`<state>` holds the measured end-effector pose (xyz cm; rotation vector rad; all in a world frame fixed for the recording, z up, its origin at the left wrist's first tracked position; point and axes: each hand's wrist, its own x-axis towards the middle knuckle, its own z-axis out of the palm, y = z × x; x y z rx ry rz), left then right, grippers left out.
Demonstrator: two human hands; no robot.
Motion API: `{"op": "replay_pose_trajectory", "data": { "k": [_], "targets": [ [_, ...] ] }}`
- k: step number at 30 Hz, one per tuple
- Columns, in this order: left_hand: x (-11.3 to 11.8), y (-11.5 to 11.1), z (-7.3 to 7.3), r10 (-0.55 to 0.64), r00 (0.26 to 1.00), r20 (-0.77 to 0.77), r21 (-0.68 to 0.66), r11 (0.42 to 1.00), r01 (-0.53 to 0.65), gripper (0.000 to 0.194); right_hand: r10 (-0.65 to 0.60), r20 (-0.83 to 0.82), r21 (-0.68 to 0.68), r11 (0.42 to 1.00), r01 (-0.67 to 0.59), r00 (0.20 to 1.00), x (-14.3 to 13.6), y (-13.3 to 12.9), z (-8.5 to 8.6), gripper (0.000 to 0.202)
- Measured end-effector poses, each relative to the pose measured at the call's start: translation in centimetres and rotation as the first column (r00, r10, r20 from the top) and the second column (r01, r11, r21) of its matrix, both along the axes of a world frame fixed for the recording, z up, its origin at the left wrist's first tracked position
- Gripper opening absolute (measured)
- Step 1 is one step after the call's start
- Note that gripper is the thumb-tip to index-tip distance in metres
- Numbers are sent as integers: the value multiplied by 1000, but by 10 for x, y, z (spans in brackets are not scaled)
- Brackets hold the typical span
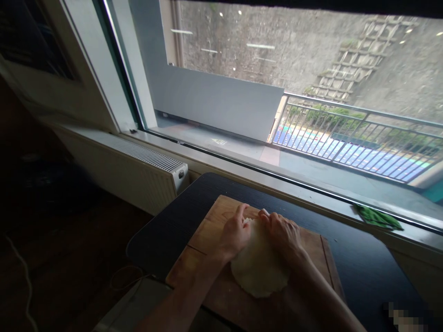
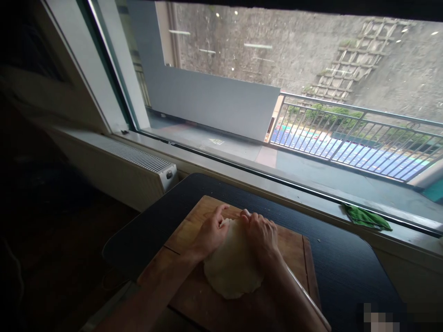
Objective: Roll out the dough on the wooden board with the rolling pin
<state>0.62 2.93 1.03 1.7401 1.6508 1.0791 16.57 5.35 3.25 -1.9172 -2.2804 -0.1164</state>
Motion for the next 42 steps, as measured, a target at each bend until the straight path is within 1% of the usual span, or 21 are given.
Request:
{"op": "replay_pose_trajectory", "data": {
  "k": [2,3,4,7,9,11,13,15,17,19,23,25,28,29,33,34,36,38,40,42],
  "targets": [
    [-1,-15,-2,76,991,110,66,994,-83,41,44,-13,-22,999,-44,999,2,-10,3,46],
    [-3,-24,-3,106,985,136,82,990,-118,40,67,-21,-31,997,-68,998,2,-14,4,48],
    [-6,-33,-4,117,984,136,79,988,-129,41,93,-29,-39,995,-94,995,0,-15,6,49],
    [-16,-52,-3,73,996,50,-6,997,-73,48,154,-43,-45,987,-156,987,-10,-10,6,46],
    [-19,-57,-2,54,999,-2,-51,997,-54,52,146,-43,-37,988,-147,988,-16,2,5,42],
    [-20,-57,-3,69,997,-18,-47,996,-70,53,98,-40,-28,995,-99,994,-19,15,3,40],
    [-20,-56,-4,82,997,-5,-32,996,-82,53,57,-40,-35,998,-58,998,-20,23,1,41],
    [-20,-56,-5,59,998,31,-41,997,-58,53,62,-46,-64,996,-65,997,-23,21,-2,40],
    [-20,-57,-5,28,997,73,-63,998,-23,51,111,-57,-88,989,-115,992,-28,14,-5,39],
    [-21,-58,-4,27,995,97,-74,997,-20,51,122,-67,-101,987,-128,990,-31,9,-6,41],
    [-22,-59,-3,45,994,100,-90,995,-36,51,33,-64,-130,991,-41,997,-35,10,-6,45],
    [-23,-59,-3,32,993,112,-99,995,-21,51,57,-71,-134,989,-66,996,-38,7,-6,48],
    [-23,-59,-3,19,991,130,-95,995,-6,51,138,-89,-94,985,-147,986,-40,3,-8,49],
    [-23,-59,-3,19,991,131,-87,996,-7,51,132,-89,-89,986,-140,987,-39,4,-8,49],
    [-23,-60,0,16,994,111,-85,996,-7,52,2,-63,-128,992,-10,998,-36,15,-8,53],
    [-23,-60,0,15,994,112,-91,996,-5,51,4,-64,-134,991,-12,998,-36,16,-9,53],
    [-22,-61,0,16,992,126,-89,996,-5,50,64,-66,-106,992,-71,996,-39,14,-11,51],
    [-21,-62,-1,13,990,144,-65,998,-4,50,116,-35,-20,993,-117,993,-41,13,-13,47],
    [-21,-63,-3,14,991,131,-43,999,-9,51,103,11,83,991,-104,995,-37,18,-11,45],
    [-24,-61,-4,38,995,93,-32,999,-35,54,53,33,137,989,-57,998,-27,25,-7,42]
  ]
}}
